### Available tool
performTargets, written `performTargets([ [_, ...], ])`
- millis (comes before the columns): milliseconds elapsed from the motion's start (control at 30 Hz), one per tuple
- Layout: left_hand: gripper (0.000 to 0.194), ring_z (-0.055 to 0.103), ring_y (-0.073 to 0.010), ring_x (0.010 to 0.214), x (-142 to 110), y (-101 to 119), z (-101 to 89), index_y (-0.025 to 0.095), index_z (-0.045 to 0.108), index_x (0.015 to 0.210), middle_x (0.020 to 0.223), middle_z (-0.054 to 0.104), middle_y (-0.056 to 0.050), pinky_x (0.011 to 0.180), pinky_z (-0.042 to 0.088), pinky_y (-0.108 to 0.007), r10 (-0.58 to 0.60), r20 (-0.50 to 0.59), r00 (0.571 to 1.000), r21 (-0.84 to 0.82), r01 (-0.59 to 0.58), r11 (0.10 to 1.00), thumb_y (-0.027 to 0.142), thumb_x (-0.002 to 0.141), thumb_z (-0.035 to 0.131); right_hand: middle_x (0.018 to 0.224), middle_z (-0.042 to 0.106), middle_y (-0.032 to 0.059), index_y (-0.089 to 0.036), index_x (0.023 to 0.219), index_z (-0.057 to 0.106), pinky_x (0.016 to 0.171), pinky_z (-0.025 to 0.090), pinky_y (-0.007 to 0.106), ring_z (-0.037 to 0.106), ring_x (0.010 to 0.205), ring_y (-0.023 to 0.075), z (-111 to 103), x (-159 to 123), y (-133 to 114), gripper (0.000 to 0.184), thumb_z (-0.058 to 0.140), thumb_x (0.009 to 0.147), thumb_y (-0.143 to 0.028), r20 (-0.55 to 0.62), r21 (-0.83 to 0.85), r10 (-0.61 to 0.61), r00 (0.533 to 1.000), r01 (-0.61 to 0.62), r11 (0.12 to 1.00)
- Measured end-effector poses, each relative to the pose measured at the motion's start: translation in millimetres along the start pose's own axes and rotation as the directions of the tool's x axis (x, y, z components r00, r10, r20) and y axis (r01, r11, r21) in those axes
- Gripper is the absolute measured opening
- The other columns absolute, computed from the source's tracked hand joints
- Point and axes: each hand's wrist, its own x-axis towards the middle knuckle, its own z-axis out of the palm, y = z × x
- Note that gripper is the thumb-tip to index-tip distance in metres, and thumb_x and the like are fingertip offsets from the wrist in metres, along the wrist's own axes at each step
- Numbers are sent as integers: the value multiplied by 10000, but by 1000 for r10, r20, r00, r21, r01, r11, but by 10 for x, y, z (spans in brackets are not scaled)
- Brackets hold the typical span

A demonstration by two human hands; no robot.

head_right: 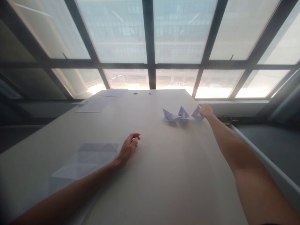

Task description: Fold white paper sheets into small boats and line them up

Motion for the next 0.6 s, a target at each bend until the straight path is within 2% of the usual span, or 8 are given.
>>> performTargets([
  [167, 338, 529, -121, 621, -1, 2, -12, 182, 592, 1094, 958, 649, -56, 527, 415, -227, -36, -4, 999, 0, 36, 999, 387, 866, 450, 1080, 661, 287, -17, 1096, 687, 794, 501, 374, 647, 1043, 356, 64, -51, -84, 332, 662, 799, -163, 62, -15, 52, 997, -52, 999],
  [333, 365, 538, -119, 643, -18, -16, -45, 199, 598, 1121, 1032, 654, -52, 522, 417, -223, -31, 9, 999, -20, 31, 999, 259, 798, 439, 1050, 671, 281, -29, 1069, 691, 785, 508, 367, 658, 1018, 340, 48, -85, -133, 328, 694, 803, -222, 67, 0, 45, 997, -45, 999],
  [433, 379, 558, -131, 695, 1, 44, -85, 189, 601, 1112, 1094, 646, -69, 508, 417, -217, -12, 5, 1000, -42, 12, 999, 228, 770, 445, 1036, 673, 288, -23, 1043, 698, 749, 503, 354, 656, 998, 334, -75, -75, -125, 314, 669, 818, -239, 50, 24, 44, 998, -45, 999],
  [533, 387, 593, -151, 758, 90, 205, -176, 172, 614, 1094, 1131, 647, -89, 535, 454, -225, 16, -1, 1000, -21, -16, 1000, 219, 742, 461, 1054, 670, 294, -24, 1034, 702, 738, 489, 348, 652, 997, 335, -274, -86, -93, 280, 599, 855, -213, -29, 56, 53, 998, -51, 997],
  [600, 378, 623, -169, 801, 169, 360, -287, 168, 642, 1066, 1141, 657, -96, 580, 488, -241, 23, 59, 998, 25, -25, 999, 232, 727, 487, 1038, 679, 282, -36, 994, 714, 738, 479, 339, 655, 981, 326, -408, -133, -81, 252, 565, 871, -197, -73, 75, 38, 997, -33, 997],
])
